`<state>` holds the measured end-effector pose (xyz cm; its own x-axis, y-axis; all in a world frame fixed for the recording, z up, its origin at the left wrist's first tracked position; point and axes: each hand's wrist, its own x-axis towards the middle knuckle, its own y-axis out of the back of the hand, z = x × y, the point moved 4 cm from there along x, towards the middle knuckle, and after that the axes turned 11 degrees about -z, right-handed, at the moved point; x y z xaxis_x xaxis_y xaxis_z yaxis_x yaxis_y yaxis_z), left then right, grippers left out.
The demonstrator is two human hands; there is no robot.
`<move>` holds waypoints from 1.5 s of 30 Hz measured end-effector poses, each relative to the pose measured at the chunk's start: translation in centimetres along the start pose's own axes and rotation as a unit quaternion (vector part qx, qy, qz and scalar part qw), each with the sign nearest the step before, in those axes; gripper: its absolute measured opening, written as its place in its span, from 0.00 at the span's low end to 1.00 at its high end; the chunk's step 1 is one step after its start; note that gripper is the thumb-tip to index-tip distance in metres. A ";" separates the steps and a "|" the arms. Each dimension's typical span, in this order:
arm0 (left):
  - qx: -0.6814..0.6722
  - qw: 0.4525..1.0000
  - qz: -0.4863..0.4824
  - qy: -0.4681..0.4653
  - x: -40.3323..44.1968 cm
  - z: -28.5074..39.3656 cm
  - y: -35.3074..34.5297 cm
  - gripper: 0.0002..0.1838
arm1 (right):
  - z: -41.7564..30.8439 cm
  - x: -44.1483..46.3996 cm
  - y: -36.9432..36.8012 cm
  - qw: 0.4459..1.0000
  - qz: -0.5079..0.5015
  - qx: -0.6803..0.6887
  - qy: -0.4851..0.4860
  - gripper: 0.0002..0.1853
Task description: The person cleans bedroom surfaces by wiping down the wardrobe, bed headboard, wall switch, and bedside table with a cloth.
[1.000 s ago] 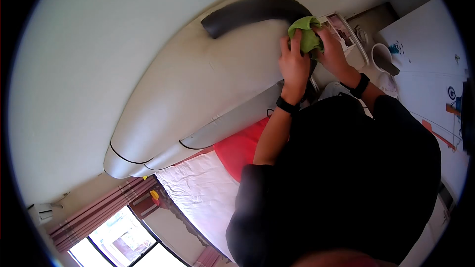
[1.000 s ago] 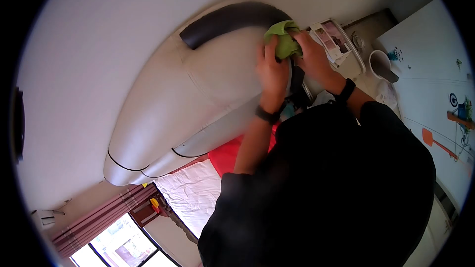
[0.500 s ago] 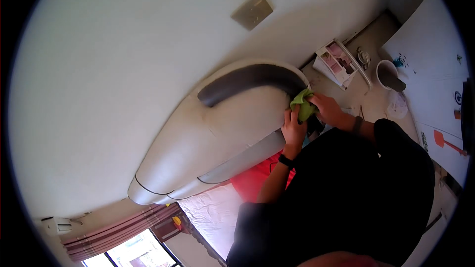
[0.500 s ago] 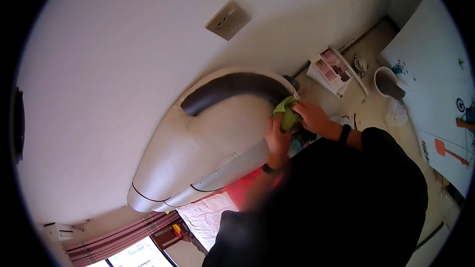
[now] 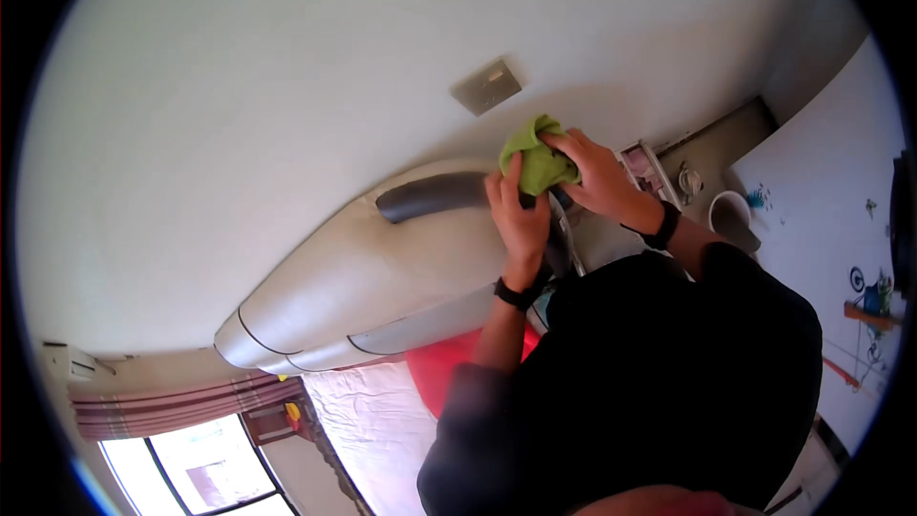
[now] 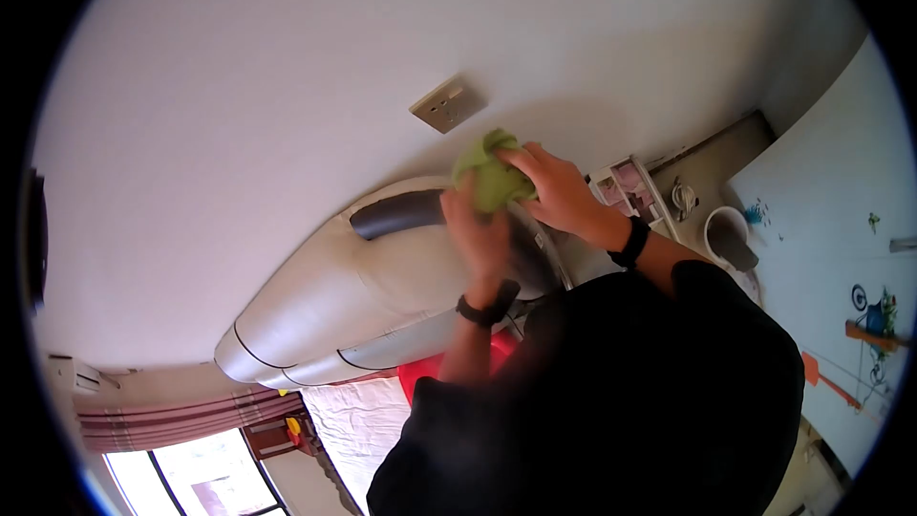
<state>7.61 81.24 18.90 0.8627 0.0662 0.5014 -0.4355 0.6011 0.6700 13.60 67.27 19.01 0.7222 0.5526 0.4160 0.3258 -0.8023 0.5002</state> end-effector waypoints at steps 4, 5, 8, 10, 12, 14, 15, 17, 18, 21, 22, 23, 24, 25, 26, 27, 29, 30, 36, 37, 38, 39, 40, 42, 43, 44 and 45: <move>-0.056 0.996 0.068 -0.009 7.1 3.3 -0.1 0.34 | -0.1 5.1 4.4 0.994 0.077 -0.014 0.074 0.33; -0.083 0.993 0.084 -0.013 8.8 4.3 -0.1 0.34 | -0.1 6.3 5.7 0.992 0.092 -0.026 0.082 0.33; -0.043 0.991 0.116 -0.044 13.8 6.6 -1.3 0.32 | 1.2 9.0 9.5 0.983 0.147 -0.051 0.098 0.33; -0.066 0.992 0.090 -0.051 16.4 7.0 -3.2 0.32 | 2.1 9.9 11.6 0.978 0.180 -0.058 0.094 0.33; -0.025 0.992 0.096 -0.081 18.1 7.8 -5.1 0.31 | 4.1 9.6 12.7 0.966 0.229 -0.079 0.094 0.33; -0.035 0.995 0.056 -0.073 18.1 8.2 -7.1 0.31 | 6.7 9.0 12.5 0.958 0.269 -0.072 0.076 0.31; -0.037 0.997 0.032 -0.066 17.5 8.1 -8.0 0.31 | 8.3 8.3 11.9 0.961 0.266 -0.043 0.057 0.30; -0.011 1.000 -0.017 -0.022 16.1 6.9 -9.5 0.30 | 11.3 7.1 10.2 0.966 0.257 0.015 0.017 0.29; 0.001 0.999 -0.041 0.001 15.3 6.1 -10.2 0.30 | 12.1 6.4 8.8 0.971 0.237 0.024 0.011 0.29; -0.005 0.998 -0.040 0.043 12.8 2.9 -10.4 0.30 | 12.6 5.6 6.5 0.982 0.182 0.042 0.011 0.28; 0.007 0.998 -0.017 0.062 12.2 3.0 -9.5 0.30 | 11.7 5.9 5.8 0.985 0.165 0.045 0.023 0.28; 0.018 0.997 0.006 0.078 11.8 3.3 -8.3 0.30 | 11.0 6.5 5.3 0.987 0.149 0.047 0.036 0.28; 0.029 0.995 0.027 0.094 11.8 3.5 -7.1 0.30 | 10.3 7.5 5.0 0.987 0.141 0.034 0.062 0.27; 0.036 0.995 0.053 0.081 12.0 3.9 -6.0 0.30 | 9.3 8.4 4.9 0.987 0.137 0.040 0.072 0.27; 0.042 0.994 0.077 0.070 12.4 4.3 -5.0 0.30 | 8.4 9.2 5.2 0.987 0.133 0.045 0.079 0.27; 0.046 0.992 0.100 0.058 12.9 4.8 -4.1 0.30 | 7.3 9.8 5.7 0.987 0.130 0.049 0.086 0.26; 0.035 0.990 0.110 0.080 13.9 5.3 -3.9 0.27 | 6.5 10.1 7.0 0.988 0.124 0.047 0.080 0.25; 0.033 0.989 0.116 0.080 14.2 5.4 -4.2 0.27 | 6.7 10.1 7.5 0.989 0.120 0.037 0.083 0.25; 0.013 0.990 0.131 0.050 15.7 7.5 -7.2 0.29 | 8.4 9.7 11.4 0.986 0.131 0.032 0.094 0.25; 0.002 0.992 0.123 0.041 16.2 8.0 -7.6 0.29 | 8.9 9.7 12.3 0.984 0.147 0.035 0.099 0.25; -0.007 0.995 0.095 0.019 16.9 8.3 -8.4 0.30 | 9.6 9.4 13.4 0.981 0.162 0.017 0.101 0.25; -0.026 0.997 0.073 0.005 17.5 8.8 -9.3 0.29 | 10.5 8.8 14.4 0.982 0.169 0.024 0.081 0.25; -0.045 0.998 0.052 -0.010 18.3 9.3 -10.2 0.29 | 11.4 8.3 15.5 0.982 0.176 0.029 0.061 0.24; -0.058 0.997 0.015 -0.037 19.2 10.0 -12.6 0.28 | 13.2 7.4 17.1 0.979 0.200 0.028 0.033 0.24; -0.052 0.998 -0.003 -0.046 19.4 10.2 -13.8 0.27 | 14.1 6.6 17.5 0.976 0.215 0.022 0.023 0.24; -0.045 0.997 -0.023 -0.057 19.5 10.3 -14.9 0.27 | 15.1 5.9 17.7 0.973 0.231 0.018 0.014 0.23; -0.048 0.997 -0.034 -0.059 19.3 10.1 -16.1 0.27 | 16.6 5.2 17.5 0.971 0.238 0.035 -0.008 0.23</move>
<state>28.67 64.79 23.38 0.8507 -0.0680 0.5213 -0.3458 0.6746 0.6522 33.18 52.36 17.29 0.8103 0.1126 0.5751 -0.0063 -0.9796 0.2007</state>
